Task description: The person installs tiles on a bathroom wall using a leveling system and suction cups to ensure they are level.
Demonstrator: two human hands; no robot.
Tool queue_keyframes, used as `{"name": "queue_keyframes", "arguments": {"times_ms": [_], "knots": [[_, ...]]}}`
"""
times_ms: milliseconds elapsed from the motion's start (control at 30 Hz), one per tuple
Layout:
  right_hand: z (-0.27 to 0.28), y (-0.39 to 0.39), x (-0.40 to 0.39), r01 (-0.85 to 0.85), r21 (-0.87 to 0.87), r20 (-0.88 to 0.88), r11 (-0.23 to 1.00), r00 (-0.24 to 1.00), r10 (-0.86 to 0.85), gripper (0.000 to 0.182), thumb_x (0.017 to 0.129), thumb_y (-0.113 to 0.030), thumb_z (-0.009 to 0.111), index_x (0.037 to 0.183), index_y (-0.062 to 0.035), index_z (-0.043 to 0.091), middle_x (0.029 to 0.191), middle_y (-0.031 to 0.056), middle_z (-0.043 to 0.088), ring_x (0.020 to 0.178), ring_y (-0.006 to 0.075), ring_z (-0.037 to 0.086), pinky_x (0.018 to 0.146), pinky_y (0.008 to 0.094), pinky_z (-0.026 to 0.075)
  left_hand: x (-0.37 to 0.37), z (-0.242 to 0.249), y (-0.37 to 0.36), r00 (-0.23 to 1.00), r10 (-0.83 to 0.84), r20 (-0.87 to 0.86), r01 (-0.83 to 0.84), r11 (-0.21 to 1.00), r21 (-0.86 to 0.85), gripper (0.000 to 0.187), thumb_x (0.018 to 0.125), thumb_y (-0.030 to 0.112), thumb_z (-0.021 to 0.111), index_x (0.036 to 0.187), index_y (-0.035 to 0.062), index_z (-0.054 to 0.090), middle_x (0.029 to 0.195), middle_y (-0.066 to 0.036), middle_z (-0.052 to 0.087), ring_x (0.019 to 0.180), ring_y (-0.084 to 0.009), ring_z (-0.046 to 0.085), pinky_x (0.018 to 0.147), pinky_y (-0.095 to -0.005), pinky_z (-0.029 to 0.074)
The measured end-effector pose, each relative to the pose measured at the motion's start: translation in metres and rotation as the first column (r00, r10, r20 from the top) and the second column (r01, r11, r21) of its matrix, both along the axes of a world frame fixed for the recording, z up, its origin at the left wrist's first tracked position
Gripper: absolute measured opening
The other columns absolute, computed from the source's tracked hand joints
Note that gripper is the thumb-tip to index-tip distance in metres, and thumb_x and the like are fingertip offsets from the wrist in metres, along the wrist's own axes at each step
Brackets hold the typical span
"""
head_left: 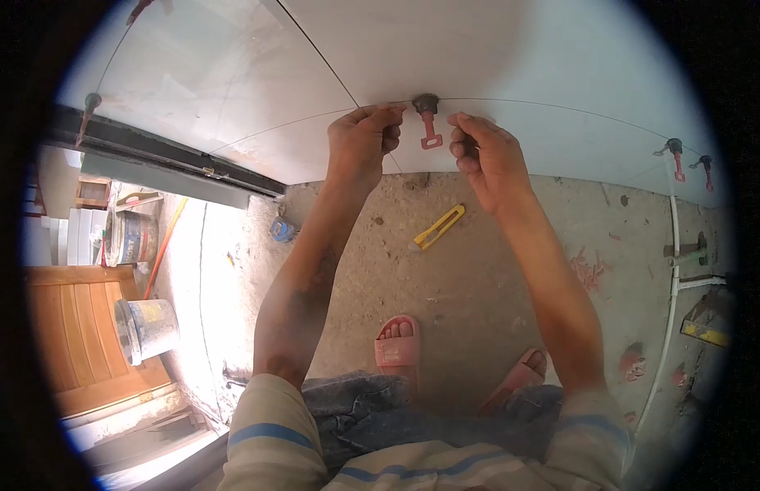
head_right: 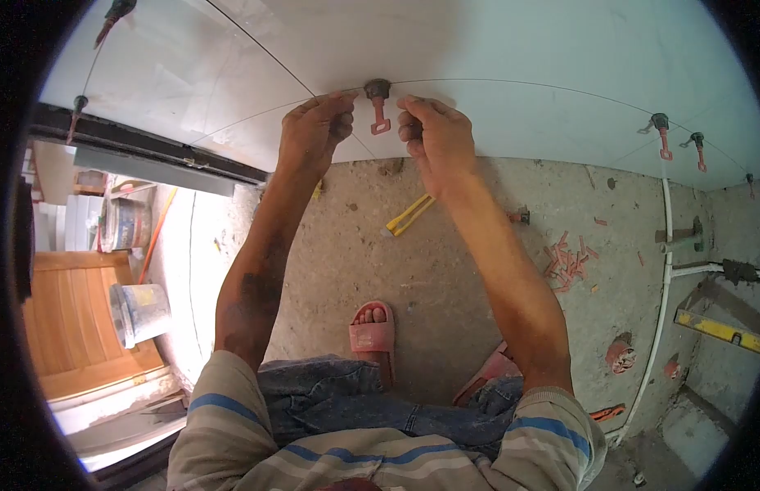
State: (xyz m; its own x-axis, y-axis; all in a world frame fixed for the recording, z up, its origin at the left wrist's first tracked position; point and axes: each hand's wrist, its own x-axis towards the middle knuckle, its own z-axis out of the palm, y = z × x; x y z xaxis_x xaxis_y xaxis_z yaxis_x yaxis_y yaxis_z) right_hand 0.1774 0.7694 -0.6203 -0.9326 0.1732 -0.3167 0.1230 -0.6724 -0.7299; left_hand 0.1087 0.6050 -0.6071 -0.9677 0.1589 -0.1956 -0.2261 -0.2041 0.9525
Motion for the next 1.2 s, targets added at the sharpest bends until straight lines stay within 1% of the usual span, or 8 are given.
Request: {"name": "queue_keyframes", "arguments": {"times_ms": [100, 167, 467, 667, 800, 867, 967, 1200], "knots": [[0.001, 0.001, -0.001, 0.026, 0.007, 0.040, 1.000, 0.999, -0.027, 0.014, 0.086, -0.013, 0.063, 0.089, 0.0005, 0.063, 0.070, 0.0021, 0.055, 0.058, 0.0082, 0.050, 0.046, 0.0197, 0.035, -0.002, -0.002, 0.001, 1.000, -0.008, 0.020, 0.008, 1.000, 0.003, 0.019, 0.081, 0.001, 0.063, 0.097, -0.0103, 0.064, 0.075, -0.007, 0.060, 0.060, -0.0126, 0.054, 0.058, -0.0237, 0.045], [-0.001, 0.004, -0.002, -0.002, -0.017, 0.009, 1.000, 1.000, 0.002, 0.019, 0.087, -0.016, 0.064, 0.095, 0.0013, 0.060, 0.075, 0.0031, 0.054, 0.062, 0.0098, 0.050, 0.047, 0.0198, 0.034, -0.002, -0.002, 0.004, 0.998, 0.029, 0.052, -0.028, 1.000, -0.012, 0.020, 0.081, 0.000, 0.062, 0.097, -0.0113, 0.063, 0.075, -0.008, 0.060, 0.061, -0.0138, 0.054, 0.057, -0.0241, 0.045], [0.004, 0.006, -0.003, 0.003, -0.005, 0.023, 1.000, 1.000, -0.003, 0.019, 0.088, -0.015, 0.063, 0.095, 0.0014, 0.060, 0.074, 0.0032, 0.053, 0.063, 0.0102, 0.050, 0.046, 0.0199, 0.034, -0.001, 0.004, 0.009, 0.998, 0.059, 0.023, -0.059, 0.998, 0.007, 0.014, 0.081, -0.002, 0.061, 0.092, -0.0103, 0.063, 0.073, -0.008, 0.059, 0.059, -0.0141, 0.053, 0.056, -0.0238, 0.044], [0.005, 0.010, -0.002, -0.004, -0.017, 0.007, 1.000, 1.000, 0.004, 0.018, 0.088, -0.015, 0.063, 0.095, 0.0012, 0.060, 0.075, 0.0030, 0.052, 0.062, 0.0101, 0.049, 0.046, 0.0199, 0.034, -0.005, -0.002, 0.004, 0.998, 0.049, -0.037, -0.051, 0.998, -0.048, 0.014, 0.081, -0.001, 0.062, 0.093, -0.0093, 0.063, 0.072, -0.007, 0.059, 0.059, -0.0127, 0.053, 0.056, -0.0223, 0.044], [0.002, 0.011, -0.003, 0.002, -0.021, 0.001, 1.000, 1.000, -0.002, 0.017, 0.088, -0.015, 0.062, 0.095, 0.0012, 0.060, 0.075, 0.0031, 0.052, 0.063, 0.0101, 0.049, 0.046, 0.0199, 0.034, -0.005, -0.003, 0.004, 0.998, 0.056, -0.015, -0.057, 0.998, -0.034, 0.014, 0.081, -0.001, 0.061, 0.093, -0.0089, 0.063, 0.072, -0.007, 0.059, 0.059, -0.0126, 0.053, 0.056, -0.0224, 0.044], [0.002, 0.010, -0.002, 0.003, -0.022, 0.014, 1.000, 1.000, -0.003, 0.017, 0.088, -0.015, 0.062, 0.095, 0.0010, 0.060, 0.076, 0.0031, 0.052, 0.063, 0.0101, 0.049, 0.047, 0.0199, 0.034, -0.004, -0.002, 0.005, 0.996, 0.083, 0.026, -0.084, 0.996, 0.022, 0.015, 0.076, -0.003, 0.062, 0.089, -0.0110, 0.064, 0.069, -0.006, 0.058, 0.056, -0.0114, 0.051, 0.050, -0.0217, 0.040], [0.000, 0.012, -0.003, -0.013, -0.009, 0.003, 1.000, 1.000, 0.013, 0.017, 0.088, -0.015, 0.062, 0.095, 0.0006, 0.060, 0.076, 0.0029, 0.052, 0.064, 0.0101, 0.049, 0.048, 0.0198, 0.034, -0.004, 0.001, 0.004, 0.998, 0.060, 0.023, -0.060, 0.998, 0.004, 0.013, 0.082, -0.001, 0.060, 0.091, -0.0090, 0.063, 0.071, -0.007, 0.058, 0.059, -0.0132, 0.053, 0.055, -0.0233, 0.044], [0.003, 0.011, -0.002, 0.002, -0.013, 0.020, 1.000, 1.000, -0.002, 0.017, 0.088, -0.015, 0.062, 0.095, 0.0003, 0.061, 0.076, 0.0027, 0.053, 0.064, 0.0101, 0.050, 0.048, 0.0193, 0.036, -0.003, -0.005, 0.009, 0.993, 0.117, -0.002, -0.117, 0.993, 0.015, 0.012, 0.081, -0.002, 0.060, 0.090, -0.0097, 0.062, 0.070, -0.007, 0.056, 0.058, -0.0131, 0.052, 0.053, -0.0241, 0.042]]}}
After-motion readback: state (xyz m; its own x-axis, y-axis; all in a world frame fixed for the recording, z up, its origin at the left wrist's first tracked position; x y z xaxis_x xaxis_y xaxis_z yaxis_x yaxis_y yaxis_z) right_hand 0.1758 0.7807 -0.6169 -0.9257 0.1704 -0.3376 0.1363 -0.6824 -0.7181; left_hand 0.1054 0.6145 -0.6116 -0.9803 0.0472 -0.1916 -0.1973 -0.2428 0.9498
